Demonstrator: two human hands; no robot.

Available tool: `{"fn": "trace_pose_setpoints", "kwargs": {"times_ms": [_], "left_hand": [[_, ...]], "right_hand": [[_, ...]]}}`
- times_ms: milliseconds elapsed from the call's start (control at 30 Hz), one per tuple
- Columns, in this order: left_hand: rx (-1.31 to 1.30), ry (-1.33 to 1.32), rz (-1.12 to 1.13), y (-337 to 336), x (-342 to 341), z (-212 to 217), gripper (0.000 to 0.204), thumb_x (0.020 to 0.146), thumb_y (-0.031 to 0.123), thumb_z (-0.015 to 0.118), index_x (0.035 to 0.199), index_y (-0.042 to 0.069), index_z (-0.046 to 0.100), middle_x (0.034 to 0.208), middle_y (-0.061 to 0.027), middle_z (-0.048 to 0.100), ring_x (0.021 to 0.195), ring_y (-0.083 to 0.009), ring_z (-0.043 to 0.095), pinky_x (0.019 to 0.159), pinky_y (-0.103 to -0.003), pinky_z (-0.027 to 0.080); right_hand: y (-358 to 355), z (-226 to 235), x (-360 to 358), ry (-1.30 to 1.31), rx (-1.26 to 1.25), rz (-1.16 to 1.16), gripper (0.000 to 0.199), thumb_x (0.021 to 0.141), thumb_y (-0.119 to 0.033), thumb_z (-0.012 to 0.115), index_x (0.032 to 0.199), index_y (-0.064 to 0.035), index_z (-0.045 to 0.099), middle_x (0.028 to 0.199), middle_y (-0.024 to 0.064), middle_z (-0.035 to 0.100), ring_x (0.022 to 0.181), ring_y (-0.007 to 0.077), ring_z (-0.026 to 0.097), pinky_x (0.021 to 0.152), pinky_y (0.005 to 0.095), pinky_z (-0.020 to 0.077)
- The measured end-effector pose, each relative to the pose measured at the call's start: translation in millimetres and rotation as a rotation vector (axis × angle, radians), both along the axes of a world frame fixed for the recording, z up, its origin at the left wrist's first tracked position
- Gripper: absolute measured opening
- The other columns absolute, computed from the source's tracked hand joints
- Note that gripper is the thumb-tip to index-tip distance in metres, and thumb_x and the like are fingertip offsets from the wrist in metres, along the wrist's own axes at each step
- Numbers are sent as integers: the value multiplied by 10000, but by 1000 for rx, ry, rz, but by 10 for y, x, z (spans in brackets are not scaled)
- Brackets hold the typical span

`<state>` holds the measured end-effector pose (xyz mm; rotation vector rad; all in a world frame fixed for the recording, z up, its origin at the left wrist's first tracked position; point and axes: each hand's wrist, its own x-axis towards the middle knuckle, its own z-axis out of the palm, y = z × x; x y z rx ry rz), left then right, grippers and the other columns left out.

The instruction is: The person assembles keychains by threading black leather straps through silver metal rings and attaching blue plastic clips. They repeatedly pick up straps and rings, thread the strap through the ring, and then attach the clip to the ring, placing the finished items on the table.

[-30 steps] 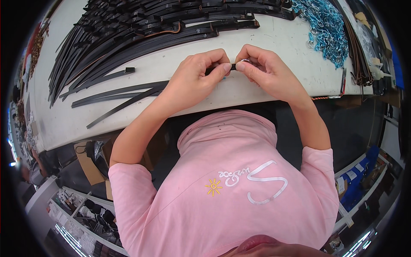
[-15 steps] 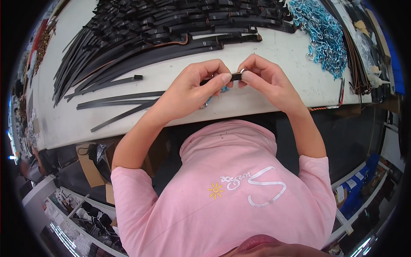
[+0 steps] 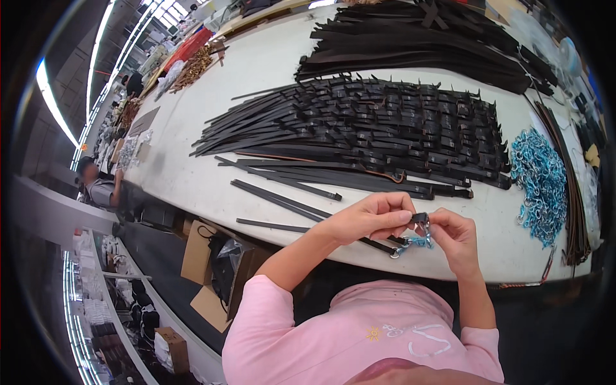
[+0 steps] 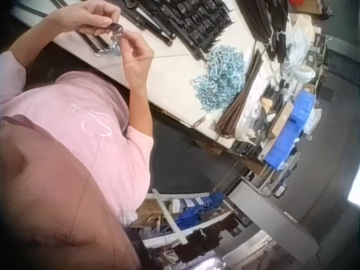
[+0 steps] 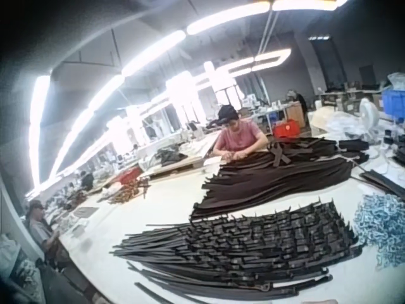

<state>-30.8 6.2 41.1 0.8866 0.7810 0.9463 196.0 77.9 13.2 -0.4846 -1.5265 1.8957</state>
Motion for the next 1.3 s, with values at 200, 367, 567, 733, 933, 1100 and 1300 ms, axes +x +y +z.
{"fn": "trace_pose_setpoints", "kwargs": {"times_ms": [200,367,567,733,933,1100,1300], "left_hand": [[-80,17,51,41,-12,-100,198,1016,228,592,992,34,625,762,-1,620,493,-4,400,443,-162,265],[-110,22,21,86,54,-193,198,1004,222,607,986,25,617,757,-10,631,472,-3,386,440,-166,241],[-127,-4,-41,132,113,-281,202,997,221,622,972,22,637,759,-24,650,460,-7,393,432,-173,259],[-255,-195,-66,75,191,-316,215,996,208,621,976,-4,643,767,-55,667,435,-7,362,419,-160,247],[-250,-321,-102,-23,246,-187,164,992,138,591,957,-23,599,731,-77,645,403,0,340,397,-172,235],[292,-319,250,-135,-95,126,202,891,127,651,771,-3,554,569,-66,541,358,-58,388,335,-210,228],[22,386,308,-92,-136,-62,113,980,60,575,1013,-30,634,835,-80,683,513,-1,447,420,-160,264]], "right_hand": [[107,22,74,-93,-81,61,215,967,29,564,1144,88,670,1017,112,716,932,166,685,868,296,534],[92,-119,93,-173,88,-12,204,906,6,646,1094,27,722,947,69,727,899,121,659,837,270,510],[70,-131,148,-178,195,-13,156,891,31,617,1025,18,697,883,45,713,848,103,636,796,256,490],[-15,-124,222,-96,-37,91,124,908,21,602,1022,20,651,860,20,673,818,80,607,773,245,467],[-150,-8,284,45,-248,161,82,935,-31,616,998,8,651,923,19,647,834,75,589,769,242,469],[1,-180,567,-207,-146,13,68,943,-59,624,973,2,625,913,40,640,835,111,623,799,271,488],[546,-177,1538,-377,102,-583,97,981,-75,581,1033,-7,625,879,26,641,811,82,602,779,233,469]]}}
